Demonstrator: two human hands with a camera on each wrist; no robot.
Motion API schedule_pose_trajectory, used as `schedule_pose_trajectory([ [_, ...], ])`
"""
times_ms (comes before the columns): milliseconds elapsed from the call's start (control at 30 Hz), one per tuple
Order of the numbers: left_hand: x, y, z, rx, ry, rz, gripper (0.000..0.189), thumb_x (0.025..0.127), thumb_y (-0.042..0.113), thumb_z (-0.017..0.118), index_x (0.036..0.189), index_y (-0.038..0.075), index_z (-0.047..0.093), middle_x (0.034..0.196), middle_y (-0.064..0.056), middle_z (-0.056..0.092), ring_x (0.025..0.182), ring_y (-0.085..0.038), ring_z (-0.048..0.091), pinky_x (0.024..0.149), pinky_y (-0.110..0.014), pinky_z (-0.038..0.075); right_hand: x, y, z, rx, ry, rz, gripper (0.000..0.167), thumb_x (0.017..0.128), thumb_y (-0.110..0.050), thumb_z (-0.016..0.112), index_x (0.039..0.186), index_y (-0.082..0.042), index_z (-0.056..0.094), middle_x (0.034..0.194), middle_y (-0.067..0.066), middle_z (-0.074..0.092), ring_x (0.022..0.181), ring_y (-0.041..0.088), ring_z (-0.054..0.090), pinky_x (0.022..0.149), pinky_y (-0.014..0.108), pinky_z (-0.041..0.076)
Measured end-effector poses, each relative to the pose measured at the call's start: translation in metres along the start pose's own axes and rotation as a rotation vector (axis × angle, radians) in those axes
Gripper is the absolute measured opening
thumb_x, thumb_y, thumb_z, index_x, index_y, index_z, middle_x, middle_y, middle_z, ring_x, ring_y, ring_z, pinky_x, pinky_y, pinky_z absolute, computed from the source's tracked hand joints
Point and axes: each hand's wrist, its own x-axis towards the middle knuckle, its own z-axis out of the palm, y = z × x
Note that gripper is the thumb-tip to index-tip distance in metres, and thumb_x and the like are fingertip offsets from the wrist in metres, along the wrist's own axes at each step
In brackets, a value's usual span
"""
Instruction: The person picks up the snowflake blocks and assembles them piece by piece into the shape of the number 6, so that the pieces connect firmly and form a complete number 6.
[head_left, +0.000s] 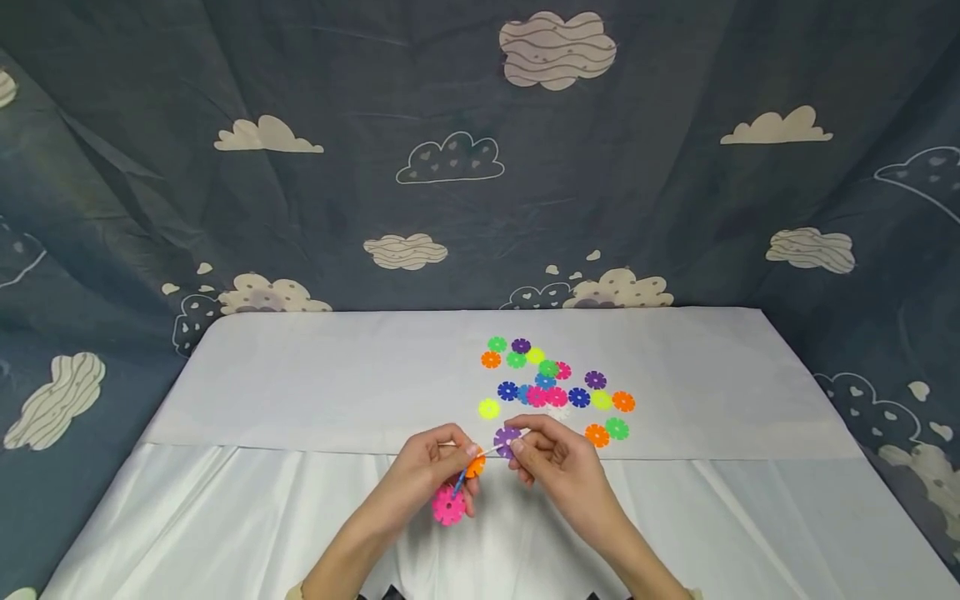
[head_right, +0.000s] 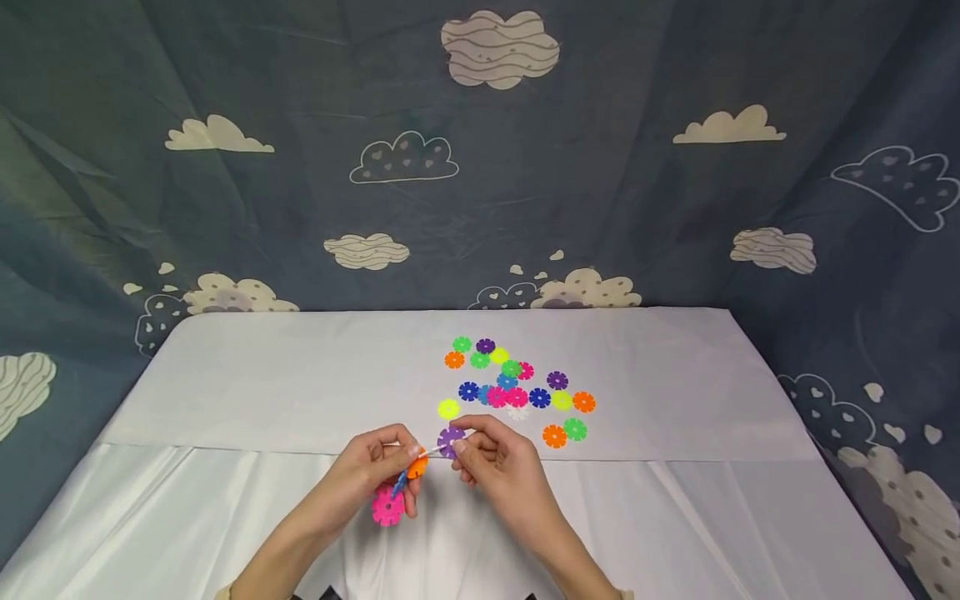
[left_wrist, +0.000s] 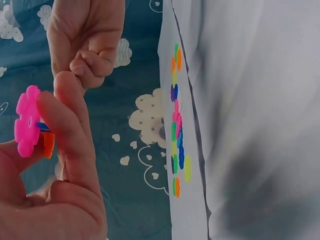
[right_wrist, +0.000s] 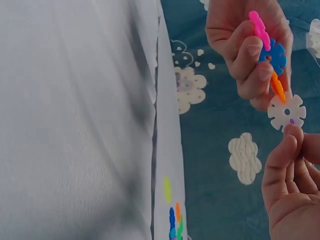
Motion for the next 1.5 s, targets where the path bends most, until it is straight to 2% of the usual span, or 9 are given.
schedule_pose_trajectory([
  [167, 0.000, 0.000, 0.004, 0.015, -0.009, -0.024, 0.030, 0.097, 0.026, 0.062, 0.113, 0.002, 0.053, 0.073, -0.010, 0.066, 0.050, -0.020, 0.063, 0.050, -0.024, 0.043, -0.003, 0.001, 0.003, -0.083, -0.030, -0.056, 0.023, 0.096, -0.024, 0.066, 0.118, -0.018, 0.067, 0.082, 0.014, 0.065, 0.066, 0.026, 0.059, 0.062, 0.031, 0.053],
  [333, 0.001, -0.004, 0.006, -0.017, -0.064, -0.034, 0.034, 0.099, 0.028, 0.061, 0.107, -0.004, 0.056, 0.073, -0.010, 0.064, 0.047, -0.015, 0.058, 0.040, -0.021, 0.039, -0.004, 0.002, 0.006, -0.068, -0.077, -0.059, 0.027, 0.094, -0.019, 0.069, 0.120, -0.010, 0.067, 0.084, 0.014, 0.066, 0.067, 0.027, 0.061, 0.065, 0.031, 0.055],
  [467, 0.001, -0.003, 0.003, -0.014, -0.043, 0.002, 0.033, 0.100, 0.024, 0.060, 0.103, -0.009, 0.054, 0.078, -0.014, 0.062, 0.050, -0.015, 0.058, 0.038, -0.022, 0.041, -0.001, 0.002, 0.003, 0.005, -0.107, -0.019, 0.031, 0.093, -0.015, 0.070, 0.122, -0.007, 0.064, 0.092, 0.017, 0.065, 0.073, 0.030, 0.065, 0.071, 0.034, 0.057],
  [633, -0.001, 0.002, -0.001, 0.015, 0.051, 0.031, 0.023, 0.100, 0.018, 0.056, 0.103, -0.005, 0.054, 0.082, -0.020, 0.060, 0.057, -0.020, 0.059, 0.043, -0.023, 0.046, 0.009, 0.007, -0.016, -0.100, -0.042, 0.008, 0.027, 0.093, -0.010, 0.068, 0.120, -0.006, 0.065, 0.100, 0.018, 0.066, 0.083, 0.034, 0.066, 0.075, 0.032, 0.057],
  [867, -0.002, 0.005, -0.005, 0.023, 0.134, 0.056, 0.026, 0.103, 0.023, 0.052, 0.103, -0.004, 0.053, 0.084, -0.023, 0.058, 0.060, -0.023, 0.060, 0.047, -0.022, 0.049, 0.023, 0.031, -0.067, -0.448, 0.099, 0.114, 0.027, 0.093, -0.005, 0.065, 0.121, -0.006, 0.066, 0.111, 0.010, 0.066, 0.091, 0.024, 0.063, 0.071, 0.028, 0.056],
  [1067, -0.003, 0.004, -0.006, -0.005, 0.157, 0.075, 0.028, 0.103, 0.024, 0.053, 0.102, -0.004, 0.054, 0.080, -0.015, 0.058, 0.058, -0.022, 0.061, 0.047, -0.022, 0.049, 0.025, 0.047, -0.093, -0.572, 0.063, 0.140, 0.032, 0.091, -0.001, 0.064, 0.123, -0.004, 0.065, 0.121, 0.012, 0.064, 0.096, 0.026, 0.059, 0.076, 0.033, 0.053],
  [1233, -0.002, 0.005, -0.006, 0.001, 0.196, 0.093, 0.027, 0.102, 0.024, 0.055, 0.101, -0.003, 0.055, 0.080, -0.016, 0.059, 0.060, -0.024, 0.060, 0.059, -0.027, 0.052, 0.025, 0.053, -0.096, -0.630, 0.041, 0.142, 0.032, 0.089, 0.002, 0.066, 0.120, -0.004, 0.067, 0.117, 0.011, 0.063, 0.090, 0.024, 0.053, 0.077, 0.033, 0.051],
  [1367, -0.002, 0.005, -0.006, -0.015, 0.227, 0.119, 0.024, 0.101, 0.022, 0.055, 0.101, -0.001, 0.054, 0.084, -0.020, 0.059, 0.065, -0.027, 0.061, 0.077, -0.037, 0.052, 0.024, 0.055, -0.098, -0.665, 0.039, 0.147, 0.031, 0.087, 0.001, 0.067, 0.118, -0.007, 0.068, 0.110, 0.007, 0.063, 0.087, 0.022, 0.052, 0.072, 0.032, 0.049],
  [1500, -0.002, 0.006, -0.006, -0.047, 0.251, 0.148, 0.022, 0.101, 0.021, 0.055, 0.100, -0.001, 0.054, 0.086, -0.020, 0.059, 0.069, -0.029, 0.062, 0.083, -0.042, 0.051, 0.023, 0.055, -0.103, -0.671, 0.006, 0.159, 0.034, 0.085, 0.001, 0.070, 0.118, -0.008, 0.068, 0.104, 0.005, 0.062, 0.082, 0.021, 0.051, 0.066, 0.030, 0.047],
])
